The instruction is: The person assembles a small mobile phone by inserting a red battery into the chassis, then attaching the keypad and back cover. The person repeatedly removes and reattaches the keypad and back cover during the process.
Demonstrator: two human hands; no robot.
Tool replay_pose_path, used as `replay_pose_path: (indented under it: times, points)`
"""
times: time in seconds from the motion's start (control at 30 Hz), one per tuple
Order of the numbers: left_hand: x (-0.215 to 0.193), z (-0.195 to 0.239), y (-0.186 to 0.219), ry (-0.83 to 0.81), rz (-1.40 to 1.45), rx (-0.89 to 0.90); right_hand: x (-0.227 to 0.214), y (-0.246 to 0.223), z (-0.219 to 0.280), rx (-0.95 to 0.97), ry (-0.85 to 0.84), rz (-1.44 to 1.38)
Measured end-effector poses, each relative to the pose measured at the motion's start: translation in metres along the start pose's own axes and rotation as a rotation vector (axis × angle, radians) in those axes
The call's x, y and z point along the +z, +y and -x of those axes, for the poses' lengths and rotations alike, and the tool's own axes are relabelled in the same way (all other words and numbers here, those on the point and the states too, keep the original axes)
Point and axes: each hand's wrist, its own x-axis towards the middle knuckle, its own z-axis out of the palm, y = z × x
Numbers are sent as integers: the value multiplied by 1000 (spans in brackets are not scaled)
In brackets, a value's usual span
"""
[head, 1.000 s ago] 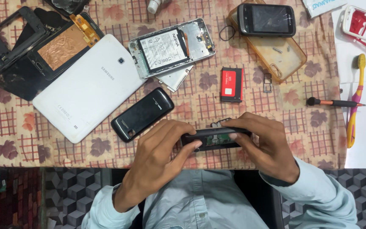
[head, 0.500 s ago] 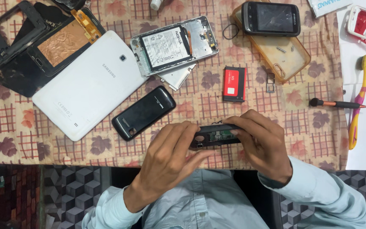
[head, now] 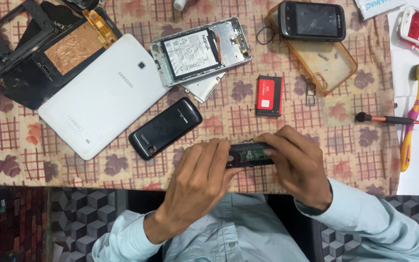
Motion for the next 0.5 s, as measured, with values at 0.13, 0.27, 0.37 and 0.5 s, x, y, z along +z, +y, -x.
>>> replay_pose_path:
  times: [0.13,0.27,0.37,0.5]
  points:
    - [-5,-7,-9,-43,-13,60,-5,1,-3,246,-71,-113]
    - [-12,-6,-16,-101,119,89,-6,2,-7,152,-33,-308]
    - [-12,-5,-15,-53,186,61,-8,3,-6,182,-60,-618]
    - [-13,-3,-10,58,230,44,-10,10,2,277,-186,-974]
